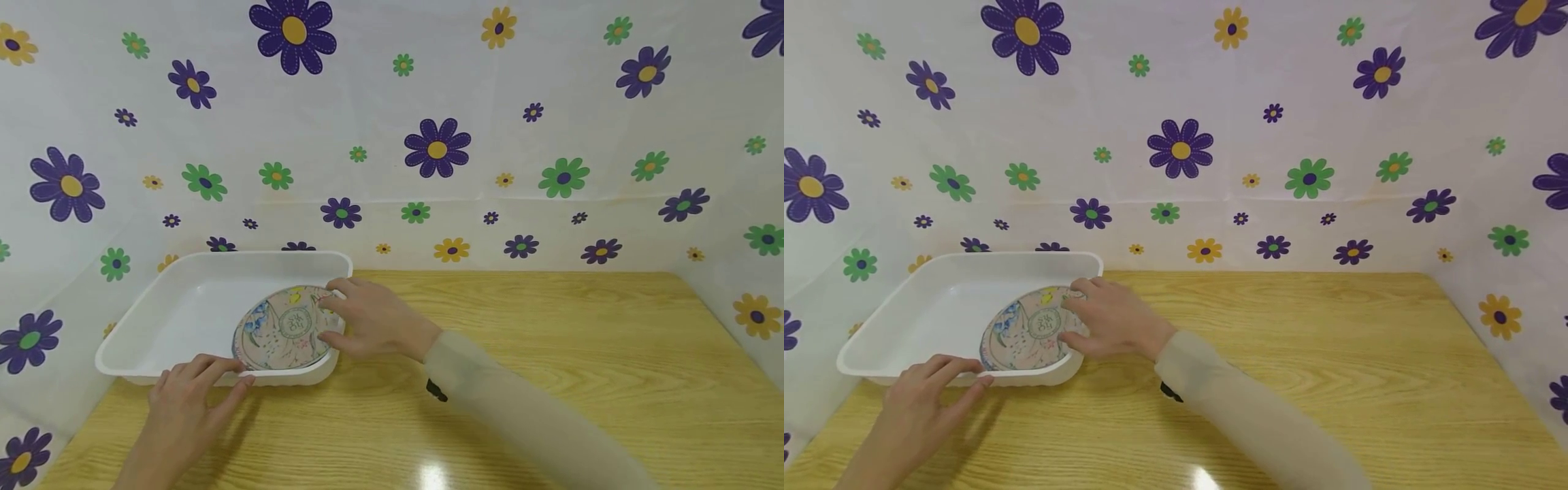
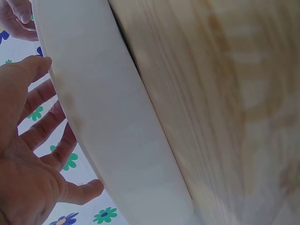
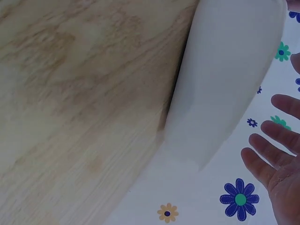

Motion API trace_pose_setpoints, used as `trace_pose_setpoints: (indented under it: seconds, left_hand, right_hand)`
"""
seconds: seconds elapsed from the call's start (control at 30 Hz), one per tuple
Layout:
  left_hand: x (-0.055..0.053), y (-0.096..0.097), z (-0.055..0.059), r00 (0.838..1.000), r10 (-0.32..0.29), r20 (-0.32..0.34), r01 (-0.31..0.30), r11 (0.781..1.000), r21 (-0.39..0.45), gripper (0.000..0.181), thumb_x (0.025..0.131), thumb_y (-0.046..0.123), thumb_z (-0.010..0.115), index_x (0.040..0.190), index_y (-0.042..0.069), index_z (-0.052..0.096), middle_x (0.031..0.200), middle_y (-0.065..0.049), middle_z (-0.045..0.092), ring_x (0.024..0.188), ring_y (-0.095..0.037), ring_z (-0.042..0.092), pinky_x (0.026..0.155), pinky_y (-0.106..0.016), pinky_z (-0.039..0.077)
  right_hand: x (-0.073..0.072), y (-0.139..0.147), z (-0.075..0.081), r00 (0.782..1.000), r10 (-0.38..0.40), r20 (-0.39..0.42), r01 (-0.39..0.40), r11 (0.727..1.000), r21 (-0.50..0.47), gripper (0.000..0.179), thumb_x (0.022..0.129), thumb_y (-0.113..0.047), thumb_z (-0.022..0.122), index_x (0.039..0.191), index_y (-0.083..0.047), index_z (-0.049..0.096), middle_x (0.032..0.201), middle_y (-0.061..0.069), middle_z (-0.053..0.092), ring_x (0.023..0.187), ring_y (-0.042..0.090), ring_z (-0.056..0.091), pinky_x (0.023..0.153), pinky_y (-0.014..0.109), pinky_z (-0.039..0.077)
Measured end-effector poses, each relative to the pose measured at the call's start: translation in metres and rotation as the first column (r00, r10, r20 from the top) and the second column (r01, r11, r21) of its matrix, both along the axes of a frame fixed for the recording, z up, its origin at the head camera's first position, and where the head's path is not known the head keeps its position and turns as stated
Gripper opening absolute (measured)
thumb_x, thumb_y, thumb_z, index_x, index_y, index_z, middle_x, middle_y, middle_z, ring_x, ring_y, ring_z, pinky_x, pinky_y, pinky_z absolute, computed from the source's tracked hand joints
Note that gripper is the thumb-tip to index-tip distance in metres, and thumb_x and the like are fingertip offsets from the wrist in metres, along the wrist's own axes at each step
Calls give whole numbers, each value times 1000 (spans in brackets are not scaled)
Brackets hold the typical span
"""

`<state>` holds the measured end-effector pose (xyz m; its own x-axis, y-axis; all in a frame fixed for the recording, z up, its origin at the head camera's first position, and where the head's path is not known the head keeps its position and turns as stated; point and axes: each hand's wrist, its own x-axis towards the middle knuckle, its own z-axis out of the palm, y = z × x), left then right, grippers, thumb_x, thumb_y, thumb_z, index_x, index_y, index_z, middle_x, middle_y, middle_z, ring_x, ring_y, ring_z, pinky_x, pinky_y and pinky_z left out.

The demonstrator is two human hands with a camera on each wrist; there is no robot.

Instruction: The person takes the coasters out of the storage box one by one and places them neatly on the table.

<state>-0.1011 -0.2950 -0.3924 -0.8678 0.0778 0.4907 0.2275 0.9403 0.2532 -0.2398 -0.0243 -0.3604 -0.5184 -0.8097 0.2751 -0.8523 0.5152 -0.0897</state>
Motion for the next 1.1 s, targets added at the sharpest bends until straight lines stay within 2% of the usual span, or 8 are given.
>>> trace_pose_setpoints:
  seconds: [0.17,0.4,0.5,0.7,0.87,0.97,1.1]
  left_hand:
    - [0,0,-2,1000,-4,-9,5,1000,10,21,85,24,83,103,15,75,102,-7,74,95,-43,65,77,-59,41]
    - [0,0,-2,1000,-4,11,4,1000,21,21,85,23,83,103,16,75,103,-8,73,97,-44,64,81,-63,41]
    - [0,0,-2,1000,-7,15,6,1000,20,21,86,23,83,104,15,75,104,-8,73,98,-44,63,81,-63,41]
    - [1,-1,-1,999,6,39,-7,1000,12,23,87,25,82,106,14,75,105,-10,73,99,-44,63,83,-64,40]
    - [1,-1,-1,1000,-5,25,5,1000,15,22,87,24,82,105,14,75,104,-8,73,99,-44,63,82,-64,41]
    - [2,0,-2,1000,-12,13,12,1000,15,21,87,24,82,105,15,74,104,-7,72,98,-43,63,81,-63,40]
    - [2,0,-1,1000,-19,-4,19,1000,18,21,87,23,82,105,15,74,104,-7,72,98,-41,63,81,-59,38]
  right_hand:
    - [-3,-13,-5,999,24,32,-24,1000,-1,50,100,-48,55,137,-15,62,145,9,58,127,22,60,104,32,52]
    - [-6,-26,-9,998,16,53,-17,1000,13,49,100,-48,55,137,-16,63,145,8,58,129,22,59,104,32,52]
    - [-9,-31,-9,997,-7,81,3,999,45,50,100,-48,56,139,-17,62,148,8,57,130,23,58,106,32,51]
    - [-19,-47,-9,992,-72,108,62,993,97,51,99,-48,55,140,-20,61,143,4,59,124,20,60,102,32,53]
    - [-25,-59,-14,976,-139,168,115,983,145,53,98,-49,54,143,-22,59,143,3,59,120,19,60,103,33,53]
    - [-27,-63,-17,966,-180,185,147,973,181,54,99,-50,52,145,-23,57,143,2,59,122,18,59,108,35,49]
    - [-30,-67,-21,960,-220,175,179,959,219,56,99,-50,49,147,-22,54,144,0,59,132,18,56,117,39,41]
